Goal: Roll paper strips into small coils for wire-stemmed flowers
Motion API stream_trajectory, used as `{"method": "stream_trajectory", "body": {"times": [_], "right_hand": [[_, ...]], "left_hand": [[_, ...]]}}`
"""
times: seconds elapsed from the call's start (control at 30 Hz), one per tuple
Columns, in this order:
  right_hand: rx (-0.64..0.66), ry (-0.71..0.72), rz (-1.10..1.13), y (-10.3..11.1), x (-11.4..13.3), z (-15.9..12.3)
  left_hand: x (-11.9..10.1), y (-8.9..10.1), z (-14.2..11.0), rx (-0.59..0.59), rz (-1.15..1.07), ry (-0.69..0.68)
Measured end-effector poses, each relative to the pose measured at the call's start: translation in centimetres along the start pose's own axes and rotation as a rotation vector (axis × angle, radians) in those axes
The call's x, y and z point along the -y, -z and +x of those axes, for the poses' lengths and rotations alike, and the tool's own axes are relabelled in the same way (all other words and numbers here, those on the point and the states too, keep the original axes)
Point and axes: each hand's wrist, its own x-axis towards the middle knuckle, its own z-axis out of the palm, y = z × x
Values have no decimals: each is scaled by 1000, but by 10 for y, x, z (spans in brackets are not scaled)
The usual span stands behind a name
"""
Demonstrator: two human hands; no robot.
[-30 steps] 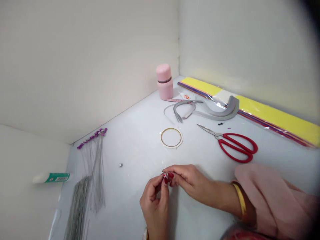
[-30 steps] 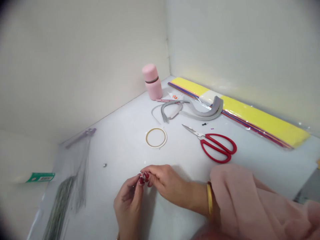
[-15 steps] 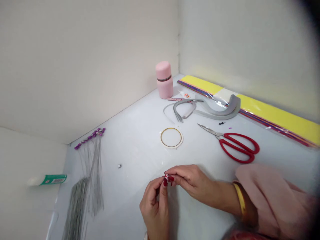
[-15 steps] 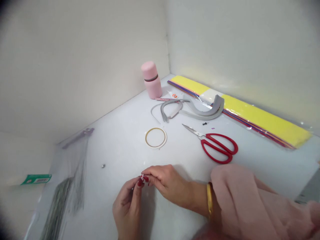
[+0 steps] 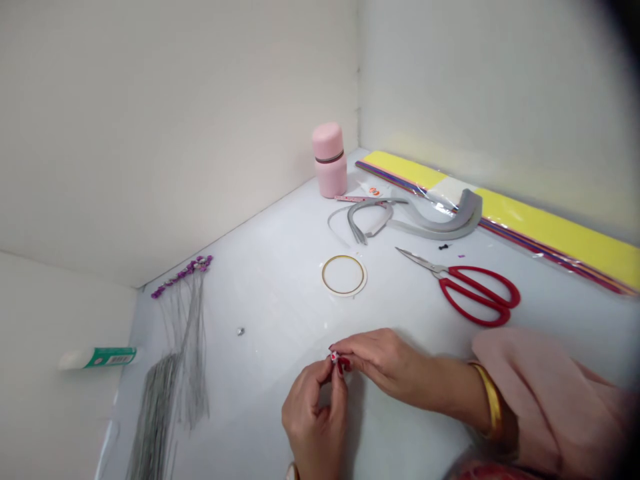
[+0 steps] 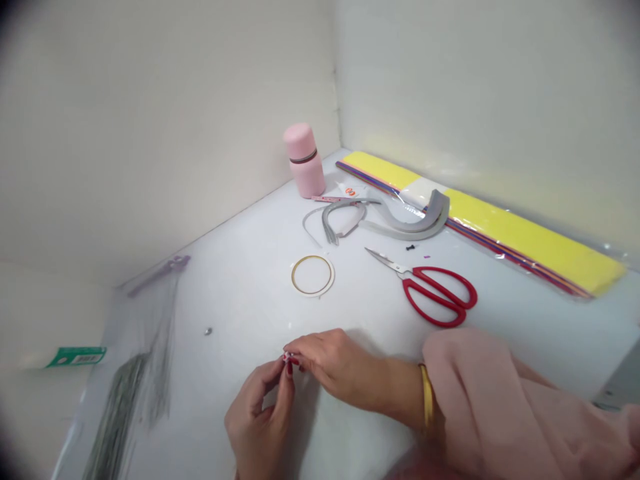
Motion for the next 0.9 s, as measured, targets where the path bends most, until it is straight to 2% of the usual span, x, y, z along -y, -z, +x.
{"method": "stream_trajectory", "body": {"times": [0.2, 0.43, 0.57, 0.7, 0.9], "right_hand": [[74, 43, -35, 3, -4, -2], [14, 87, -113, -5, 0, -4], [-48, 99, -83, -8, 0, -5], [-14, 47, -30, -7, -1, -5], [-44, -9, 41, -11, 0, -4]], "left_hand": [[1, -2, 0, 9, 30, 7], [2, -5, -5, 10, 42, 57], [0, -2, -2, -15, 103, -45], [0, 0, 2, 6, 118, -126], [2, -3, 0, 14, 42, 18]]}}
